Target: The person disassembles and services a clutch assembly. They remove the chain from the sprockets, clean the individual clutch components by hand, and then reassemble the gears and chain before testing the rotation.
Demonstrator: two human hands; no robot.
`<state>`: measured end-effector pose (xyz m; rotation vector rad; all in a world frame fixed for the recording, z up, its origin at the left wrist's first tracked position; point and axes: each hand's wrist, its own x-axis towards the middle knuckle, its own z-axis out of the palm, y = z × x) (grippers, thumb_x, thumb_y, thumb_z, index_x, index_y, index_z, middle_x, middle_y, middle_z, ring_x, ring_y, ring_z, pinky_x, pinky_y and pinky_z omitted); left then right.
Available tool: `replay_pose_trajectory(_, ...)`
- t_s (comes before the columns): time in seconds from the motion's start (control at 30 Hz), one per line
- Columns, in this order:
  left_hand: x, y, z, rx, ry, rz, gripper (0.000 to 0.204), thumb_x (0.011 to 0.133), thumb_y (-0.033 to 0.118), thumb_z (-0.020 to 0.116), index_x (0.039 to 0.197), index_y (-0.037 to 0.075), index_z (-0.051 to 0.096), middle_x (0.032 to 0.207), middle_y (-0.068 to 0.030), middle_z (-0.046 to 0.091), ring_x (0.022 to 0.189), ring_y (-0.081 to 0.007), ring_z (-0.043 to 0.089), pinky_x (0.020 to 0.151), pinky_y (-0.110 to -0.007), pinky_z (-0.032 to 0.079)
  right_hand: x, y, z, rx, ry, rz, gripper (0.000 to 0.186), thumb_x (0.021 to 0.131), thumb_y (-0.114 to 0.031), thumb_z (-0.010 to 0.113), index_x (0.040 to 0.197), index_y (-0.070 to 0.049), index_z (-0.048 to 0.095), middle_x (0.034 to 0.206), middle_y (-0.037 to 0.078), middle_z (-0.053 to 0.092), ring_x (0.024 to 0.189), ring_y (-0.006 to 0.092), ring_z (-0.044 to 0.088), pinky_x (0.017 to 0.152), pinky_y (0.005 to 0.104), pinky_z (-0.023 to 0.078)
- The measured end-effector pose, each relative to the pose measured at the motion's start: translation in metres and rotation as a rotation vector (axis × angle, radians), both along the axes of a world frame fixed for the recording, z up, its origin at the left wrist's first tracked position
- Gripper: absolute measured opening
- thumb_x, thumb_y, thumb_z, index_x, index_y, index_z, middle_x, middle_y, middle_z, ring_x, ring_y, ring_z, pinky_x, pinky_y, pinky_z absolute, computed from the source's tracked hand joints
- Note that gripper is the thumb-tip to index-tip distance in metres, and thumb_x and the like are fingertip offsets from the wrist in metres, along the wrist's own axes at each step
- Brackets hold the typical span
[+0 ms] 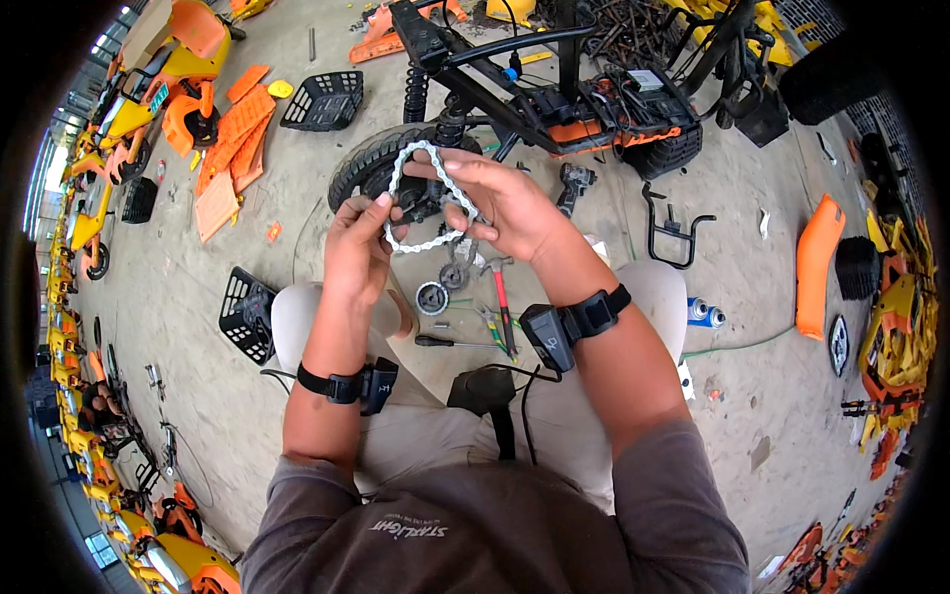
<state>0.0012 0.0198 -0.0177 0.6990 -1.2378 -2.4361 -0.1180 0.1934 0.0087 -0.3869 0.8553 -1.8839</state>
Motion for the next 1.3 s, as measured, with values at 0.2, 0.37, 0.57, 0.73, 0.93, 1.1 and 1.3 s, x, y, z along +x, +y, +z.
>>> replay_pose_trajectory(0.2, -0.004, -0.014, -0.004, -0.075, -0.009, -0.008, 0.012, 0.092, 0.007, 0.068, 0.094, 0.005, 0.057, 0.088, -0.0085, 0.066, 0.078, -0.0181, 0.065, 0.068, -0.033, 0.056, -0.004, 0.001, 0.009, 0.264, 0.289, 0.000, 0.049, 0.094, -0.032, 0.064, 0.131, -0.001, 0.056, 0.119, 0.009, 0.067, 0.070, 0.0130, 0.063, 0.042, 0.0196, 0.033)
replay_pose_trajectory(0.37, -0.011, -0.019, -0.011, -0.146, -0.090, -0.074, 0.014, 0.092, 0.008, 0.069, 0.095, 0.002, 0.057, 0.087, -0.0101, 0.066, 0.076, -0.0169, 0.064, 0.066, -0.031, 0.056, -0.008, 0.000, -0.011, 0.588, 0.467, 0.038, 0.048, 0.091, -0.040, 0.067, 0.120, -0.002, 0.064, 0.108, 0.007, 0.068, 0.079, 0.0138, 0.067, 0.051, 0.0249, 0.036)
replay_pose_trajectory(0.57, -0.008, -0.003, -0.015, -0.624, -0.047, -0.061, 0.016, 0.090, 0.003, 0.070, 0.097, -0.001, 0.055, 0.086, -0.0098, 0.068, 0.071, -0.0138, 0.063, 0.065, -0.026, 0.052, -0.016, -0.008, -0.040, 0.906, 0.802, -0.152, 0.057, 0.092, -0.051, 0.063, 0.112, 0.001, 0.068, 0.096, 0.011, 0.068, 0.081, 0.0156, 0.062, 0.062, 0.0301, 0.047)
replay_pose_trajectory(0.73, 0.000, 0.006, -0.030, -0.836, -0.277, -0.271, 0.014, 0.088, -0.003, 0.069, 0.088, -0.001, 0.055, 0.087, -0.0060, 0.067, 0.077, -0.0090, 0.061, 0.070, -0.024, 0.050, -0.019, 0.002, -0.042, 0.933, 0.936, -0.248, 0.058, 0.092, -0.052, 0.063, 0.112, 0.002, 0.067, 0.097, 0.016, 0.069, 0.087, 0.0223, 0.065, 0.076, 0.0348, 0.051)
replay_pose_trajectory(0.93, 0.003, -0.002, -0.036, -0.963, -0.443, -0.590, 0.014, 0.087, -0.002, 0.068, 0.088, -0.001, 0.055, 0.082, -0.0062, 0.065, 0.072, -0.0112, 0.059, 0.066, -0.027, 0.048, -0.012, 0.004, -0.036, 0.906, 1.040, -0.278, 0.055, 0.093, -0.052, 0.063, 0.112, -0.001, 0.067, 0.093, 0.015, 0.070, 0.085, 0.0214, 0.066, 0.075, 0.0348, 0.052)
replay_pose_trajectory(1.1, 0.002, 0.014, -0.035, -1.026, -0.392, -0.695, 0.012, 0.087, -0.002, 0.067, 0.089, 0.000, 0.055, 0.079, -0.0071, 0.063, 0.068, -0.0125, 0.057, 0.063, -0.029, 0.047, -0.011, 0.005, -0.023, 0.836, 0.972, -0.295, 0.058, 0.089, -0.053, 0.065, 0.107, 0.002, 0.067, 0.091, 0.021, 0.069, 0.086, 0.0324, 0.068, 0.078, 0.0397, 0.052)
replay_pose_trajectory(1.3, 0.002, 0.019, -0.035, -0.995, -0.352, -0.715, 0.012, 0.089, -0.001, 0.065, 0.092, -0.001, 0.054, 0.078, -0.0076, 0.062, 0.068, -0.0136, 0.059, 0.060, -0.029, 0.048, -0.008, 0.009, -0.027, 0.858, 0.926, -0.239, 0.053, 0.092, -0.050, 0.065, 0.112, -0.002, 0.066, 0.082, 0.009, 0.067, 0.073, 0.0151, 0.060, 0.068, 0.0319, 0.050)
